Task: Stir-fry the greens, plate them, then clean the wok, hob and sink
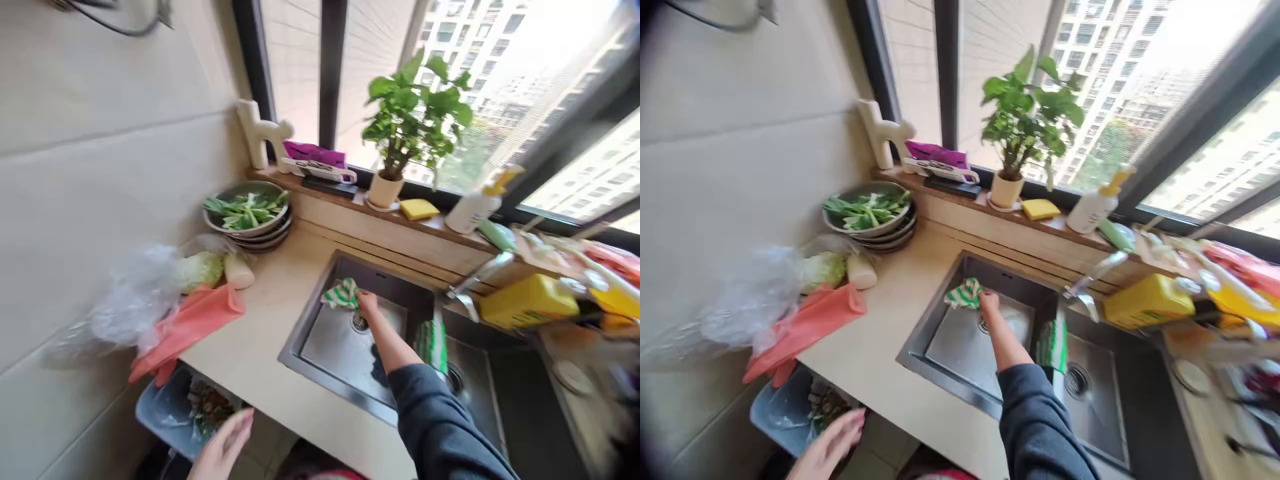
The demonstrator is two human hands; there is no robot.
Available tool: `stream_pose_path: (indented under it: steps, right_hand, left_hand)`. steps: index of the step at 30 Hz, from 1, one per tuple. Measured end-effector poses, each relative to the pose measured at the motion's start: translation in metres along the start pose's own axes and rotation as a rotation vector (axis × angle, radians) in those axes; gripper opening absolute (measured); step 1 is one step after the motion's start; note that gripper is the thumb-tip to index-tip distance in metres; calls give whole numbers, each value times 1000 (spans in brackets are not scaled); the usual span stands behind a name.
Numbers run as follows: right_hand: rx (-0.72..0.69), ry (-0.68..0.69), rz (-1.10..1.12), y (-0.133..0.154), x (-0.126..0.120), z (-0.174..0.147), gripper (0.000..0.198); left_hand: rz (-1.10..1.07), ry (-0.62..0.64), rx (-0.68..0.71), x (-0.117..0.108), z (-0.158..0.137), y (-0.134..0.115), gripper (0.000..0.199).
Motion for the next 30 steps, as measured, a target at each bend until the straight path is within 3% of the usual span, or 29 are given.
stream_pose_path:
  steps: [4, 7, 9, 12, 14, 16, 20, 22, 24, 28, 30]
  right_hand:
    - [214, 90, 235, -54, -62, -61, 33]
    - [275, 142, 402, -77, -111, -102, 33]
    - [298, 182, 510, -85, -139, -129, 33]
    - [293, 343, 680, -92, -171, -168, 34]
    - [239, 459, 728, -97, -185, -188, 39]
    - [197, 475, 708, -104, -198, -200, 49]
    - [306, 262, 605, -124, -234, -192, 52]
    - [330, 201, 498, -126, -255, -176, 52]
    - [250, 139, 280, -118, -276, -152, 49]
    - [1, -162, -97, -71, -310, -87, 46]
    - [-118, -317, -276, -44, -318, -53, 54]
  left_hand:
    - [143, 328, 330, 74, 66, -79, 40]
    - [235, 533, 596, 142, 85, -129, 35]
    - [235, 612, 707, 187, 84, -147, 37]
    - [220, 675, 770, 243, 69, -150, 38]
    - [174, 691, 708, 269, 58, -141, 26]
    - [38, 682, 525, 285, 52, -131, 13]
    - [-216, 623, 183, 298, 57, -128, 13]
    - [-292, 619, 105, 300, 67, -136, 23]
    - [-432, 598, -14, 302, 79, -146, 28]
    - [-713, 473, -258, 313, 104, -162, 20]
    - [-730, 415, -277, 325, 117, -166, 15]
Point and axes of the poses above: each hand's wrist, its own z-axis towards the middle knuckle, its own x-axis out of the palm, y = z × x, the point moved 1 cm from there along z, towards the middle knuckle, and after that the axes turned 11 degrees about x, right-handed, at the moved point
